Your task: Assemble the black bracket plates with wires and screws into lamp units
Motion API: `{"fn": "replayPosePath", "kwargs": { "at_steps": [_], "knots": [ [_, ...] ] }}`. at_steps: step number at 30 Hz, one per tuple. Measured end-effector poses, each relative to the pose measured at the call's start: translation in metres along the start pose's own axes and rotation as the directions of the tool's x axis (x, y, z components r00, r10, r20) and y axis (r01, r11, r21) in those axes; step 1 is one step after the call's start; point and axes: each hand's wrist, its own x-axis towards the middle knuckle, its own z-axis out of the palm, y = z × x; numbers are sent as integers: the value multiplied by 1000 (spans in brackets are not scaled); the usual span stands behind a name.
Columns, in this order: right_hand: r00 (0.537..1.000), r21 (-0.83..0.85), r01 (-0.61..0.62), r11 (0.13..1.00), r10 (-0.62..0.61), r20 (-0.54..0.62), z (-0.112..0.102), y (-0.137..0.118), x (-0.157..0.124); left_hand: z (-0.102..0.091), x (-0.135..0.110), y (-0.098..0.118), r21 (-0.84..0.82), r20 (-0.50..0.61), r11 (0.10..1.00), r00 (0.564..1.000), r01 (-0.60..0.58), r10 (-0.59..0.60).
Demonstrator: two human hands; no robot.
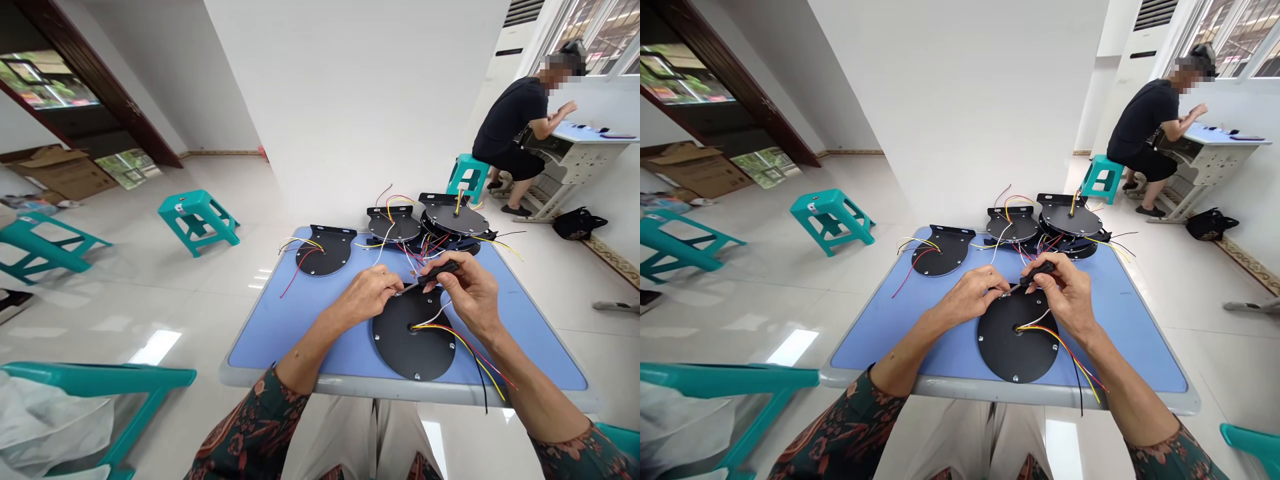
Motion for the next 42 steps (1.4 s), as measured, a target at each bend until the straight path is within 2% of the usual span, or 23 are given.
{"fn": "replayPosePath", "kwargs": {
  "at_steps": [7, 15, 24, 42],
  "knots": [
    [999, -65, 34, 997, -34, 7, 0, 2, 0, -2, 0, 1, 28, 11, 999, 1000, 26, -26],
    [999, -121, 6, 993, 0, 51, 2, 6, -2, -4, -2, 2, 3, -2, 1000, 1000, -12, 12],
    [996, -191, 11, 981, 6, 89, 7, 3, 0, -8, -3, 5, 132, 20, 991, 1000, -17, 15],
    [997, -199, 27, 980, -13, 72, 3, 2, 0, -14, -7, 5, 212, 77, 977, 996, 32, -49]
  ]
}}
